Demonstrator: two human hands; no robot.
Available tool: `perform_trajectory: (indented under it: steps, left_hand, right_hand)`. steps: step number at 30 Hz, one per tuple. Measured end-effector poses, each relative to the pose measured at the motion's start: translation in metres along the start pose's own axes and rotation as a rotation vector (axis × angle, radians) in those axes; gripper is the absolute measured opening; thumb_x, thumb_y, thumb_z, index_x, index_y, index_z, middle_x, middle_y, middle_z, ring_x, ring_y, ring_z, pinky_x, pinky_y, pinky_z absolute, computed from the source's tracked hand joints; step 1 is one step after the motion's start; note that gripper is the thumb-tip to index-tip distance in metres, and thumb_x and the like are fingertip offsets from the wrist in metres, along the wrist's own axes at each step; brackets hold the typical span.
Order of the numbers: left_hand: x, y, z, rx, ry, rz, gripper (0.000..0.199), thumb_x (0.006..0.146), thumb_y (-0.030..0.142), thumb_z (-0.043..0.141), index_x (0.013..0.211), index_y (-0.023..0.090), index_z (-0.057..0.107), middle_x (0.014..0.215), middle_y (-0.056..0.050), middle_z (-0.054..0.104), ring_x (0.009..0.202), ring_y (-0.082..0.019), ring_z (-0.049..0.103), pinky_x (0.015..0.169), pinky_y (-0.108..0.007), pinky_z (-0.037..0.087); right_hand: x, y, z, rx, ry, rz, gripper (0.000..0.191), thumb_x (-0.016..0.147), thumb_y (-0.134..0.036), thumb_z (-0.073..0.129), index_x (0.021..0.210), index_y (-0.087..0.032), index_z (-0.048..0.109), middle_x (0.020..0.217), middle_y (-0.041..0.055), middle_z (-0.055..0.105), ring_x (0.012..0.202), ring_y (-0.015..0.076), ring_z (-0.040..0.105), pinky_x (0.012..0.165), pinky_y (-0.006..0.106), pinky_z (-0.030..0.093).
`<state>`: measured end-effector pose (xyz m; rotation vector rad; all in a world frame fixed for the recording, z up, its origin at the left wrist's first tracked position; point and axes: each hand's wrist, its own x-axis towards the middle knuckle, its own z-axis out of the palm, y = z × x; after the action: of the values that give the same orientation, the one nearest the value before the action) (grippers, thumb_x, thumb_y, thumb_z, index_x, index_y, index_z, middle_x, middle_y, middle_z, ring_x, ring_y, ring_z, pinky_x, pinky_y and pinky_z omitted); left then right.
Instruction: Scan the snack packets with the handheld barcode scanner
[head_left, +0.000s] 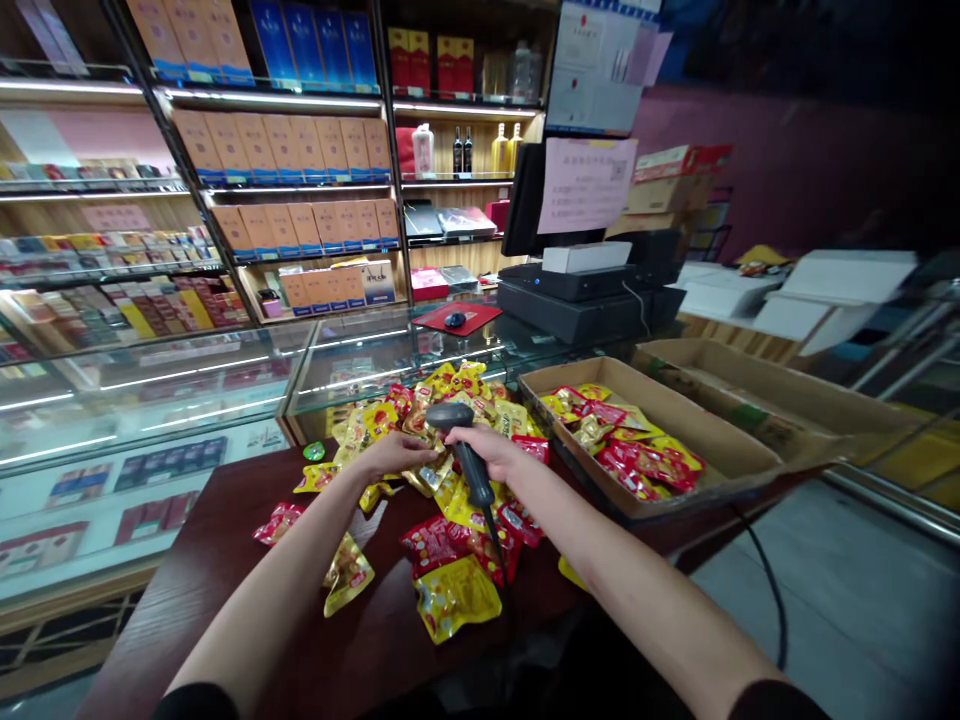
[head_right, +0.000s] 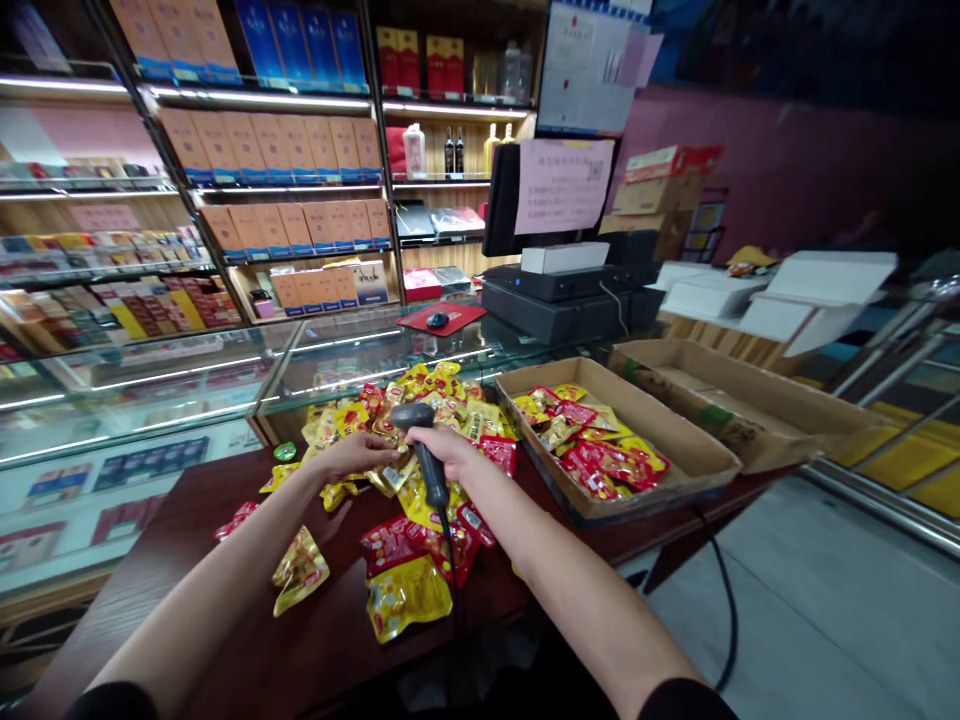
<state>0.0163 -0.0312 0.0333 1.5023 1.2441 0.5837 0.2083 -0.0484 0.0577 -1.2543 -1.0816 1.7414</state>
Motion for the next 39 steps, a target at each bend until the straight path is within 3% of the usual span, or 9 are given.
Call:
perform_trajectory:
  steps: [6, 11, 16, 19, 25, 39]
  left_hand:
    - [0.009, 0.0, 0.003, -0.099, 0.045, -0.081, 0.045, 0.048, 0.043, 0.083, 0.082, 0.017, 0.068, 0.07, 0.001, 0.065, 0.053, -0.009, 0.05, 0.043, -0.018, 0.028]
    - [0.016, -0.002, -0.005, -0.421, 0.109, -0.121, 0.047, 0.049, 0.039, 0.085, 0.082, 0.019, 0.058, 0.074, 0.002, 0.064, 0.054, -0.007, 0.052, 0.042, -0.016, 0.028]
    - [0.024, 0.006, -0.009, -0.625, 0.144, -0.107, 0.047, 0.05, 0.031, 0.086, 0.082, 0.02, 0.054, 0.078, 0.004, 0.064, 0.055, -0.006, 0.055, 0.042, -0.015, 0.031]
    - [0.028, 0.008, -0.009, -0.661, 0.128, -0.085, 0.046, 0.051, 0.029, 0.086, 0.077, 0.019, 0.05, 0.07, 0.007, 0.06, 0.048, -0.004, 0.049, 0.04, -0.015, 0.031]
    - [0.031, 0.006, -0.012, -0.669, 0.084, -0.049, 0.046, 0.052, 0.029, 0.086, 0.075, 0.018, 0.048, 0.069, 0.007, 0.057, 0.043, -0.002, 0.04, 0.035, -0.016, 0.024]
    - [0.028, 0.006, -0.014, -0.619, 0.102, -0.075, 0.048, 0.051, 0.031, 0.086, 0.075, 0.019, 0.046, 0.068, 0.008, 0.053, 0.044, -0.002, 0.039, 0.039, -0.017, 0.028]
  right_hand:
    - [-0.011, -0.006, 0.004, -0.039, 0.021, -0.133, 0.013, 0.064, -0.01, 0.059, 0.075, -0.013, 0.065, 0.056, -0.0025, 0.058, 0.047, 0.0072, 0.045, 0.045, 0.019, 0.035]
    - [-0.05, -0.006, 0.006, -0.029, 0.106, -0.28, 0.015, 0.066, -0.019, 0.062, 0.08, -0.015, 0.064, 0.069, 0.0001, 0.063, 0.061, 0.011, 0.057, 0.052, 0.019, 0.043]
    - [-0.083, 0.011, 0.015, -0.011, 0.004, -0.271, 0.025, 0.072, -0.03, 0.06, 0.094, -0.017, 0.057, 0.093, 0.0064, 0.067, 0.064, 0.0171, 0.067, 0.048, 0.026, 0.052]
    - [-0.085, 0.029, 0.02, -0.086, 0.012, -0.272, 0.023, 0.075, -0.034, 0.058, 0.091, -0.018, 0.055, 0.084, 0.0056, 0.067, 0.054, 0.017, 0.066, 0.041, 0.026, 0.05]
    - [-0.076, 0.054, 0.026, -0.097, -0.002, -0.202, 0.015, 0.077, -0.034, 0.056, 0.076, -0.021, 0.049, 0.047, -0.0035, 0.056, 0.04, 0.0147, 0.057, 0.04, 0.025, 0.048]
    - [-0.078, 0.059, 0.035, -0.126, -0.001, -0.181, 0.017, 0.079, -0.036, 0.055, 0.072, -0.022, 0.048, 0.043, -0.0036, 0.055, 0.035, 0.0136, 0.052, 0.038, 0.025, 0.046]
